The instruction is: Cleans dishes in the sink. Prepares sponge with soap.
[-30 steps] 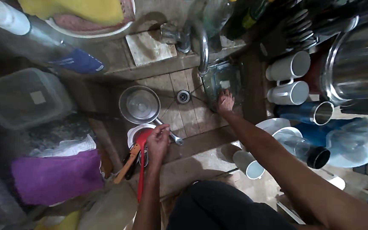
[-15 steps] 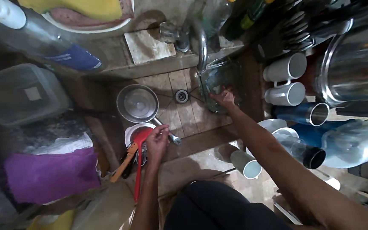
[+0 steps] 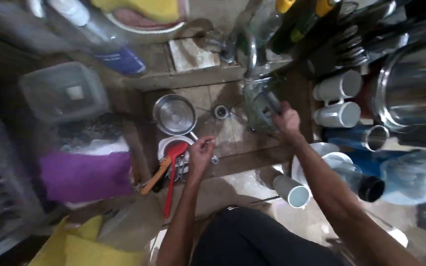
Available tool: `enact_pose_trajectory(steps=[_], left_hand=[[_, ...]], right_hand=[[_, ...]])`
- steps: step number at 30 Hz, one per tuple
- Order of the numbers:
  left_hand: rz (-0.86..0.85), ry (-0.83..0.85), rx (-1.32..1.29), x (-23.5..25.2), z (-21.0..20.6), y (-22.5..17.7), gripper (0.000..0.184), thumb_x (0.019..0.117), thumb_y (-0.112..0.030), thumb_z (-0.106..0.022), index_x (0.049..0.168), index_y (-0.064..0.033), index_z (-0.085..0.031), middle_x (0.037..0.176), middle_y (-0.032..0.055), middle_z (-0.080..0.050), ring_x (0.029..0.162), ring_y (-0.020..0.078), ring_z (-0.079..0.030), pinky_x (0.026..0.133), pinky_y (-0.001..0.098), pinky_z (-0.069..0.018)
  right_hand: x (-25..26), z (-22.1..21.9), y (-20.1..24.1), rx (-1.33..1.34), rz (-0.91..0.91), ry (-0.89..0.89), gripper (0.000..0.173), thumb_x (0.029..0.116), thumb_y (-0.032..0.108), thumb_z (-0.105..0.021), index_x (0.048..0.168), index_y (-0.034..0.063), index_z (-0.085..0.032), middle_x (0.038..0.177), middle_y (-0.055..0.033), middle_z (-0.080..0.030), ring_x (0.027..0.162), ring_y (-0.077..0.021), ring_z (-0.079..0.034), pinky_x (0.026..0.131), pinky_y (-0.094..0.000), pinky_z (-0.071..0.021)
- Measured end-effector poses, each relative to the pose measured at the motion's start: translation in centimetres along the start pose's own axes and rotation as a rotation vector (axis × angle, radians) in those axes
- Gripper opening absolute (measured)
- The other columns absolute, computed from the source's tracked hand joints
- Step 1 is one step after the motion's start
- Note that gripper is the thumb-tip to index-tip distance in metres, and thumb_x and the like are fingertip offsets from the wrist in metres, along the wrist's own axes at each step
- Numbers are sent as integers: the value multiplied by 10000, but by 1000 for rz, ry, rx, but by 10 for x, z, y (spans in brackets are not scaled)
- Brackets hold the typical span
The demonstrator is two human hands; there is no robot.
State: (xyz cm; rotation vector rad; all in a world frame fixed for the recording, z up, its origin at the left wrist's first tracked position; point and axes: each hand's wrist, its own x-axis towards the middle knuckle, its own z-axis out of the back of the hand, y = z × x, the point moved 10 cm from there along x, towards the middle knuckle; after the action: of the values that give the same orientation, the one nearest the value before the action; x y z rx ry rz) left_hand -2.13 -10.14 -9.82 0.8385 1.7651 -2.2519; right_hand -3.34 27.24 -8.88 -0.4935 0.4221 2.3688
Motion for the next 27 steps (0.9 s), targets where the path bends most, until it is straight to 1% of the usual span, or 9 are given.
enact_pose_trajectory(steps=[2,6,8,12,15,17,20,24,27], left_hand=[[2,13,-38,-1,-7,4,244,1042,-147,-589,1246,-43,-671,998,118,-725,721,170,-682,658,359,-603],[94,140,-45,1,-17,5,298,1047,-194,-575,1292,-42,-651,1027,111,-723,721,142,-684,672,318,-598],[114,188,-68,-2,-22,4,317,1053,-210,-559,1314,-48,-638,1045,106,-720,705,136,-678,661,316,-594],[87,210,-144,-11,-21,-6,313,1043,-175,-574,1315,-29,-627,1080,129,-705,719,148,-685,657,320,-603],[36,149,-211,-20,-3,-18,298,1042,-155,-568,1296,-12,-628,1035,127,-702,708,148,-681,654,318,-604],[-36,18,-278,-30,22,-30,299,1051,-147,-550,1288,19,-625,990,120,-705,705,139,-683,651,309,-607],[-182,-278,-416,-48,71,-45,280,1050,-100,-539,1273,48,-621,941,112,-714,685,131,-674,638,296,-601],[-303,-597,-434,-61,140,-59,382,1031,-113,-567,1401,-20,-543,1246,129,-662,976,196,-699,846,393,-612],[-318,-687,-430,-56,184,-68,453,1066,-194,-536,1507,-132,-455,1466,97,-555,1123,213,-671,927,417,-587]], right_hand=[[-7,7,-20,257,-8,-36,556,928,323,-716,1420,125,-548,1150,-261,-684,983,-456,-683,820,-697,-530],[-26,-16,-29,847,-210,77,382,994,152,-582,1355,41,-525,904,-80,-670,655,-164,-656,608,-369,-599],[-38,-36,-31,1053,-331,152,199,1003,127,-532,1173,31,-565,806,-52,-671,598,-139,-644,556,-317,-583],[-60,-63,-16,1194,-364,238,144,998,90,-501,1114,18,-550,796,-80,-667,582,-145,-632,538,-305,-568],[-89,-35,39,900,11,214,323,998,65,-544,1310,-17,-520,868,-73,-706,608,-138,-658,564,-320,-589],[-124,-3,101,700,353,201,453,977,83,-608,1392,-62,-499,1043,-127,-693,766,-140,-697,695,-338,-619],[-182,39,208,530,880,106,340,976,180,-641,1230,-45,-627,1048,-120,-705,901,-93,-692,827,-295,-600],[-230,58,346,439,1256,11,335,981,142,-671,1282,4,-622,1062,-152,-717,900,-213,-719,810,-423,-610],[-245,55,443,432,1384,30,408,988,156,-668,1367,20,-597,1168,-150,-717,1025,-221,-716,930,-423,-585]])
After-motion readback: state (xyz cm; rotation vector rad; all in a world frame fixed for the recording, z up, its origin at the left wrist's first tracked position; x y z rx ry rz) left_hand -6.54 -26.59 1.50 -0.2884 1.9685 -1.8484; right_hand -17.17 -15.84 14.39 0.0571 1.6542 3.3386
